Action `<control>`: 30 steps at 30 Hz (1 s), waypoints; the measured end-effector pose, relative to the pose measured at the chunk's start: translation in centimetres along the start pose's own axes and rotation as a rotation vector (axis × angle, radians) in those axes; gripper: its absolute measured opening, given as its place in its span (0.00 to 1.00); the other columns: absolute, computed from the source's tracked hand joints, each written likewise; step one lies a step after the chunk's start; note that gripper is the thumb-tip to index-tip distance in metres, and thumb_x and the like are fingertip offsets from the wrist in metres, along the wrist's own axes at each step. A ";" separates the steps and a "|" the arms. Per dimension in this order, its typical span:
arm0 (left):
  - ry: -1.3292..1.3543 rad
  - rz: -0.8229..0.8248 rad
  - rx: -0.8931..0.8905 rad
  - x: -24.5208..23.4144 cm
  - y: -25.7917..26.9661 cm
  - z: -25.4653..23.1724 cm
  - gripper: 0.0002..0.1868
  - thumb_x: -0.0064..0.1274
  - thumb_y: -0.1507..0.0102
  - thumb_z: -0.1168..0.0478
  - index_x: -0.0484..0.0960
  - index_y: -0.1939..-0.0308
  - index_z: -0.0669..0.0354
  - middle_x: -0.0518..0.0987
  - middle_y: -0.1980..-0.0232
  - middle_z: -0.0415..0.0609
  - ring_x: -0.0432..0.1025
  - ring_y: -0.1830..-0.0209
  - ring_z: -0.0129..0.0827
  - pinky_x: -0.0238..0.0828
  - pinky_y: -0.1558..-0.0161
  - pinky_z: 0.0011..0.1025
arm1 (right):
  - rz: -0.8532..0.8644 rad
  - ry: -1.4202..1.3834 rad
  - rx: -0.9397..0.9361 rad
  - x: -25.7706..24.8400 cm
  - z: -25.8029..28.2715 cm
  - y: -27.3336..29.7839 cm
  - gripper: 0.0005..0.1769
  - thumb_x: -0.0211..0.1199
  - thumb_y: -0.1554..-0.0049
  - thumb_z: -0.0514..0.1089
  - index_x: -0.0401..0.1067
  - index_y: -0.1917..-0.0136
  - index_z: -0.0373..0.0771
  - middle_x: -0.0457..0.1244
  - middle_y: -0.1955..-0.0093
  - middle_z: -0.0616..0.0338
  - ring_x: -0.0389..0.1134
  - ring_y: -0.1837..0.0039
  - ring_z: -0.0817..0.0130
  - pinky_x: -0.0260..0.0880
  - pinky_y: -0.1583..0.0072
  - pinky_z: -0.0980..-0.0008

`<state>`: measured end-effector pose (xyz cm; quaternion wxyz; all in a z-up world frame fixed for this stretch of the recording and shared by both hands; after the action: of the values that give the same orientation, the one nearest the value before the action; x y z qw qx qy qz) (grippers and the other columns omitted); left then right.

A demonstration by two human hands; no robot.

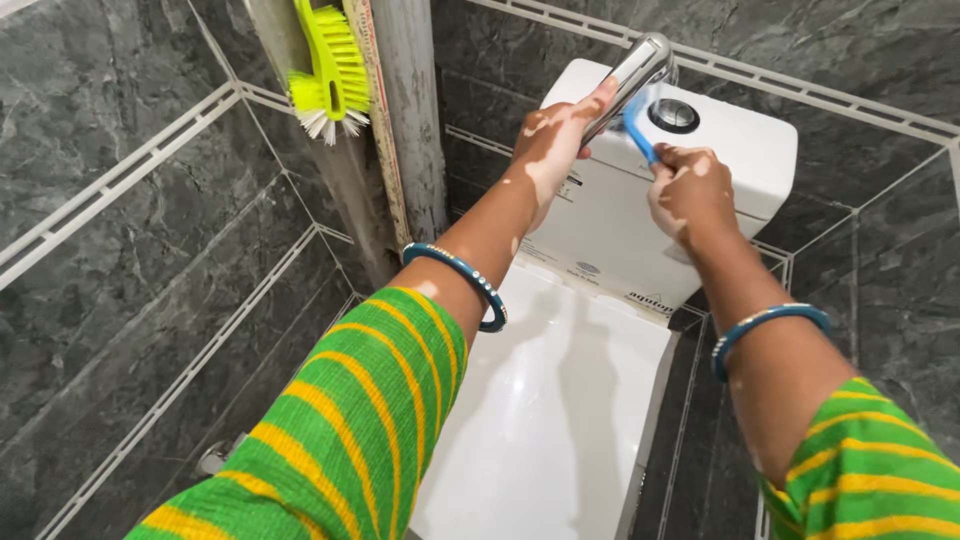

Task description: The person cleans a toilet by first scrubbing the bowl and seat with a handheld bidet sprayer and a blue brush. They then remove the cistern lid, scrub it on the floor, rinse it, and reinstall it. Finally, they scrub the cistern body and the toilet seat.

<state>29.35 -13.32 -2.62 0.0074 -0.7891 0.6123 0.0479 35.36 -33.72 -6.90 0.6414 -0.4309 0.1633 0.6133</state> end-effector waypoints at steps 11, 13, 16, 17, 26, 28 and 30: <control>0.027 -0.056 0.042 -0.3 -1.2 0.1 0.36 0.50 0.45 0.28 0.89 0.61 0.58 0.80 0.67 0.47 0.73 0.63 0.33 0.69 0.49 0.42 | 0.030 0.063 0.072 0.8 1.6 -1.4 0.14 0.60 0.41 0.41 0.77 0.42 0.39 0.70 0.48 0.43 0.73 0.46 0.51 0.72 0.44 0.61; 0.039 -0.063 0.052 -0.8 -1.4 0.3 0.36 0.50 0.45 0.29 0.89 0.61 0.58 0.79 0.67 0.46 0.73 0.63 0.33 0.69 0.49 0.41 | 0.073 0.100 -0.027 1.4 2.9 -1.5 0.15 0.60 0.41 0.42 0.80 0.42 0.44 0.69 0.46 0.43 0.72 0.45 0.48 0.70 0.43 0.58; 0.066 -0.077 0.036 -1.5 -1.3 0.6 0.33 0.51 0.45 0.30 0.89 0.61 0.56 0.79 0.66 0.44 0.72 0.63 0.32 0.68 0.51 0.40 | 0.131 0.088 -0.041 1.3 3.8 -1.4 0.15 0.61 0.42 0.42 0.80 0.42 0.46 0.70 0.47 0.44 0.72 0.45 0.48 0.69 0.42 0.58; 0.083 -0.084 0.036 -1.8 -1.3 0.7 0.32 0.51 0.45 0.31 0.88 0.61 0.55 0.80 0.65 0.42 0.72 0.63 0.31 0.69 0.52 0.40 | 0.114 0.118 0.002 1.1 3.9 -1.5 0.15 0.60 0.41 0.42 0.80 0.42 0.45 0.69 0.48 0.43 0.71 0.46 0.47 0.70 0.42 0.57; 0.049 -0.109 0.008 -3.5 -0.6 2.0 0.33 0.52 0.45 0.31 0.88 0.59 0.56 0.81 0.63 0.43 0.71 0.64 0.30 0.70 0.55 0.39 | 0.110 0.131 0.016 -0.1 6.1 1.6 0.14 0.62 0.40 0.45 0.79 0.41 0.52 0.70 0.47 0.51 0.73 0.45 0.52 0.70 0.42 0.55; 0.034 -0.105 -0.007 -3.5 -0.5 2.7 0.32 0.52 0.45 0.31 0.88 0.59 0.55 0.80 0.63 0.43 0.71 0.65 0.30 0.69 0.56 0.39 | 0.179 0.172 0.068 -0.3 5.2 2.9 0.18 0.64 0.42 0.46 0.78 0.40 0.63 0.71 0.46 0.60 0.72 0.44 0.56 0.68 0.43 0.53; 0.027 -0.088 -0.045 -3.4 -0.5 3.4 0.32 0.52 0.44 0.31 0.88 0.60 0.55 0.78 0.65 0.46 0.69 0.66 0.32 0.69 0.58 0.40 | 0.187 0.306 -0.005 -1.2 4.4 3.9 0.18 0.66 0.42 0.47 0.78 0.39 0.66 0.70 0.44 0.62 0.71 0.41 0.58 0.69 0.43 0.53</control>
<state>28.81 -9.62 -5.73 -0.0166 -0.8157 0.5760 0.0509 30.08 -31.64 -4.91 0.5479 -0.5040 0.2969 0.5980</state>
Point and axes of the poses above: each hand's wrist, its own y-axis away from the middle knuckle, its own x-axis out of the palm, z = x × y, the point moved 5 cm from there along -y, towards the middle knuckle
